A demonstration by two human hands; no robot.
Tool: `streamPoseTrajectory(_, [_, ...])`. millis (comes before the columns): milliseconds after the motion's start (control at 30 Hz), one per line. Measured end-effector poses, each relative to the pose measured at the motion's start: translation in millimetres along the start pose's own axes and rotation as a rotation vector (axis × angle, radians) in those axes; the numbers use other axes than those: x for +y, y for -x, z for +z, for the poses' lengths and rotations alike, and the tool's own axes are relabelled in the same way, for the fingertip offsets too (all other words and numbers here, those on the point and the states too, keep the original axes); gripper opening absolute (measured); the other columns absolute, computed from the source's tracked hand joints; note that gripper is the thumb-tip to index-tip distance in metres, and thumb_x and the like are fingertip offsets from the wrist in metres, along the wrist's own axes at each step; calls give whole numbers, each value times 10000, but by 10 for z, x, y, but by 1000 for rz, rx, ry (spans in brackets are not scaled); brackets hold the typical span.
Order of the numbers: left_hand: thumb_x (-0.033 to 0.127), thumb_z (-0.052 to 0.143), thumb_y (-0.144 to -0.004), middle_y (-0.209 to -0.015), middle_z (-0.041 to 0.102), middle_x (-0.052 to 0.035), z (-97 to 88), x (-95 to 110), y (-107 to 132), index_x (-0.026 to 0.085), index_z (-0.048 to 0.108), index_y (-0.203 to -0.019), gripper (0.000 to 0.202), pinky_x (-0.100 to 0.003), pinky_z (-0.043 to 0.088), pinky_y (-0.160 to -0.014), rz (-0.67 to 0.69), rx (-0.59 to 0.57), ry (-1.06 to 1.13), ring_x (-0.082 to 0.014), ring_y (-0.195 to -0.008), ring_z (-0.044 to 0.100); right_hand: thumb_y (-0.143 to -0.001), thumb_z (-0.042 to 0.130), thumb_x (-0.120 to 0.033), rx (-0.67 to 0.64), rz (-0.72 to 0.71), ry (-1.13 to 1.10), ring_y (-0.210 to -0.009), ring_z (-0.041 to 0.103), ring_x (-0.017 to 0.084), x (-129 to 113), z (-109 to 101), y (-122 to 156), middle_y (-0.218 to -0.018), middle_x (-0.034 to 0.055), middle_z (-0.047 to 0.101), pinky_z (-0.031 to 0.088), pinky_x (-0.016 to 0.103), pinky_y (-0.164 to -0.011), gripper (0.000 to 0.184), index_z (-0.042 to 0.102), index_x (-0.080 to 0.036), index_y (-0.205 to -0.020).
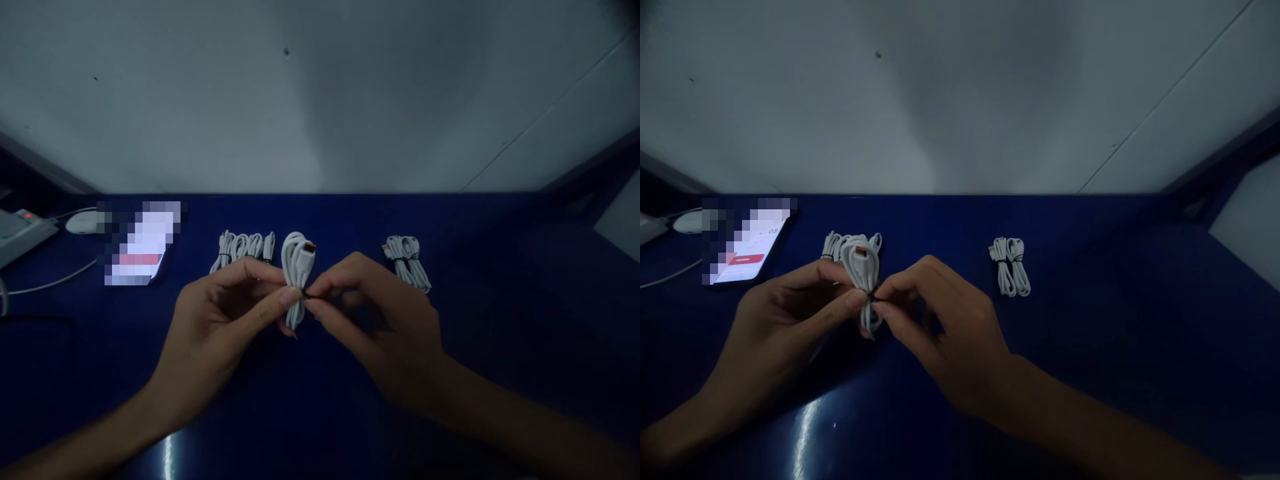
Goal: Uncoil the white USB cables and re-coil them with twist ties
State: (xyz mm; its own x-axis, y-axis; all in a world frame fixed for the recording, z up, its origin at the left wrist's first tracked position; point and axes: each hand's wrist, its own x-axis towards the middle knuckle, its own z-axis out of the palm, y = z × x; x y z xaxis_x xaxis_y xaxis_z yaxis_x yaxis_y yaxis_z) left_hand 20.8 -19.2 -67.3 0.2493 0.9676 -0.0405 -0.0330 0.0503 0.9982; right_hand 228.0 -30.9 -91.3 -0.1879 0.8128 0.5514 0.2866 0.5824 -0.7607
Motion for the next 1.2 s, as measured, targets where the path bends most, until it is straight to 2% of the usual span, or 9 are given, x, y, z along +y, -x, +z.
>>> streamPoseTrajectory(133, [148,894,-909,-787,820,17,17,19,-6,224,824,-925,105,-138,631,-699,-26,-15,24,-111,-696,761,-1032,736,-77,-29,3,-20,-788,673,86,17,-18,-16,-937,-21,718,545,229,-682,106,714,-180,-1025])
streamPoseTrajectory(300, [130,924,-866,-854,837,10,29,41,-28,221,844,-961,154,-140,639,-709,-43,-15,45,-114,-720,755,-1038,753,-96,-72,-14,10,-826,686,96,39,-94,-66,-974,-25,737,562,234,-746,106,721,-197,-1036])
streamPoseTrajectory(467, [139,839,-966,-830,825,11,-21,63,-40,226,851,-969,89,-154,632,-744,-12,-116,-26,-112,-733,762,-1018,800,-141,-132,-8,52,-754,659,106,70,-165,-117,-963,-33,757,550,246,-707,108,727,-220,-1016])
streamPoseTrajectory(600, [94,820,-964,-831,819,6,-38,92,-42,231,861,-941,144,-171,640,-725,-27,-168,-14,-120,-718,762,-1008,820,-165,-147,-110,86,-733,644,106,101,-203,-140,-921,-28,738,539,248,-686,109,719,-206,-1011])
streamPoseTrajectory(733, [98,816,-966,-814,819,-11,-28,85,-55,242,884,-1030,172,-208,663,-717,-34,-189,19,-143,-712,770,-1053,763,-185,-164,-129,112,-712,630,109,106,-219,-147,-918,-24,727,530,260,-668,69,707,-215,-1027])
streamPoseTrajectory(833, [108,818,-969,-840,836,-15,-34,55,-44,250,891,-1069,188,-211,666,-734,-32,-170,-14,-146,-715,779,-1057,755,-180,-176,-153,133,-711,641,109,115,-217,-163,-906,-23,723,531,255,-660,73,698,-213,-1025])
streamPoseTrajectory(1000, [103,862,-930,-838,849,46,-37,6,14,335,887,-1119,300,-173,654,-778,13,-81,-94,-143,-788,812,-1070,730,-163,-169,-222,209,-752,672,114,148,-194,-186,-945,14,735,545,239,-657,62,693,-189,-1028])
streamPoseTrajectory(1067, [96,894,-892,-857,852,62,-28,-3,26,361,888,-1100,337,-176,659,-771,22,-60,-89,-154,-828,820,-1071,729,-160,-155,-248,239,-745,668,107,155,-189,-180,-943,24,737,546,231,-652,63,691,-173,-1022])
streamPoseTrajectory(1200, [103,893,-893,-854,849,58,-13,-2,12,343,899,-1018,270,-190,667,-739,32,-54,-92,-154,-761,809,-1099,689,-182,-157,-316,325,-755,697,121,156,-197,-166,-940,38,756,547,240,-613,67,685,-171,-1034])
